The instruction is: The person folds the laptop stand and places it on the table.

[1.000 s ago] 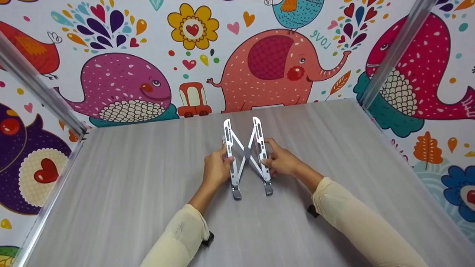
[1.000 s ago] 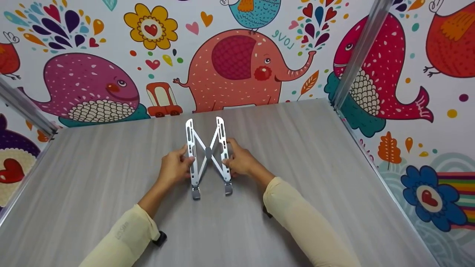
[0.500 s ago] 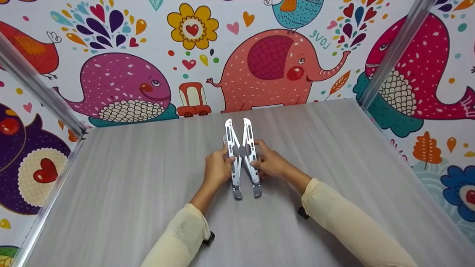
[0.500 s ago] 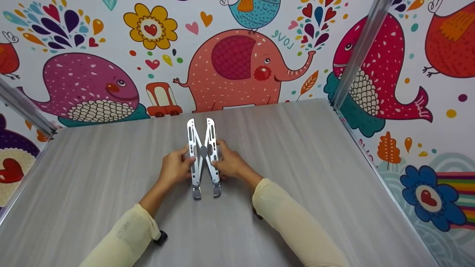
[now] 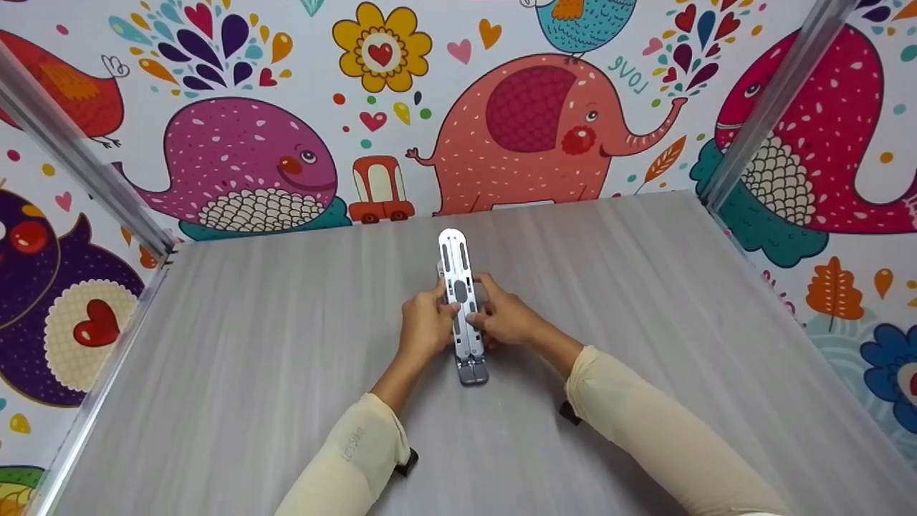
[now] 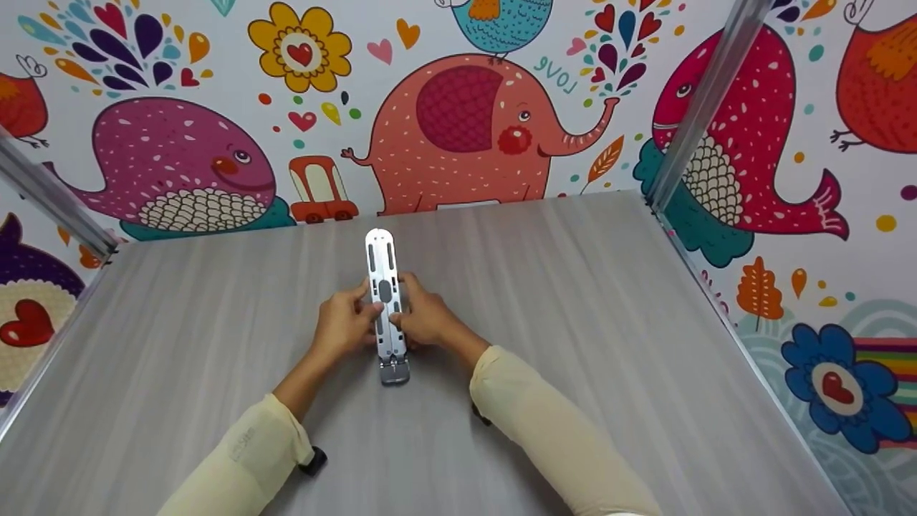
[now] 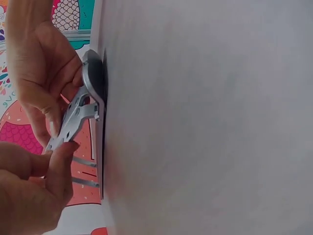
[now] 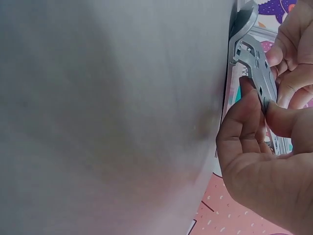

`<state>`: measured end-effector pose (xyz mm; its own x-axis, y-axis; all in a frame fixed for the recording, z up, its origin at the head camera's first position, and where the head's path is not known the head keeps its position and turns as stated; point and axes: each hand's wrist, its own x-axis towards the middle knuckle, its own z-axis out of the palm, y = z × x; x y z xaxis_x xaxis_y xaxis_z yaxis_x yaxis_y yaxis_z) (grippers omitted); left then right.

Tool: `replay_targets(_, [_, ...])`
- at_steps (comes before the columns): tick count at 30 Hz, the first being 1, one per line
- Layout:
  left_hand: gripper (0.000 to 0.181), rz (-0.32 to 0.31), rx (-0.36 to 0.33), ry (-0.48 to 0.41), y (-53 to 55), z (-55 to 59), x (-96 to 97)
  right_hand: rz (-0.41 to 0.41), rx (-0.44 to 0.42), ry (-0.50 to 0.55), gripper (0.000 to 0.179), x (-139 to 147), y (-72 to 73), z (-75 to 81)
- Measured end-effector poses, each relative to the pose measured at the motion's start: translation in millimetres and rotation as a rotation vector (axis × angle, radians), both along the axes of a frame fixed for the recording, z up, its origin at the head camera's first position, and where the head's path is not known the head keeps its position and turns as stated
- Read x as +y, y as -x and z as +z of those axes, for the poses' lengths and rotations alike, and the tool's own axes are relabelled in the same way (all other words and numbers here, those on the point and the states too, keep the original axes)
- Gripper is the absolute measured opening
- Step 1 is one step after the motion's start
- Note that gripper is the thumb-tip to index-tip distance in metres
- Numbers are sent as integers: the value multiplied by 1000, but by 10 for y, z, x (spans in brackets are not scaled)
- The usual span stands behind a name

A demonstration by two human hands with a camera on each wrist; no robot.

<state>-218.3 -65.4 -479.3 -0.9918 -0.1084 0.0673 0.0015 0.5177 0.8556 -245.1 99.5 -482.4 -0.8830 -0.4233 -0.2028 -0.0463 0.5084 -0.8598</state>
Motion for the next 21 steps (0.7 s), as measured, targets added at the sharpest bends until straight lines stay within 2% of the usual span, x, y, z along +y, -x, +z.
replay_targets(3, [56, -7, 0, 12, -10, 9, 0, 7, -17, 9, 65, 5, 0, 4])
replay_targets(10, [54, -45, 67, 170, -35, 43, 4, 45, -50, 10, 66, 22, 10, 54])
replay_targets(15, [51, -58, 32, 170, -98, 66, -12, 62, -45, 2, 60, 45, 61, 105])
replay_targets(19, [48, -83, 17, 220, -202, 79, 21, 16, 52, -4, 52, 50, 146, 196])
replay_targets(21, [54, -71, 5, 307, -275, 100, 64, -16, 134, -32, 52, 32, 207, 246])
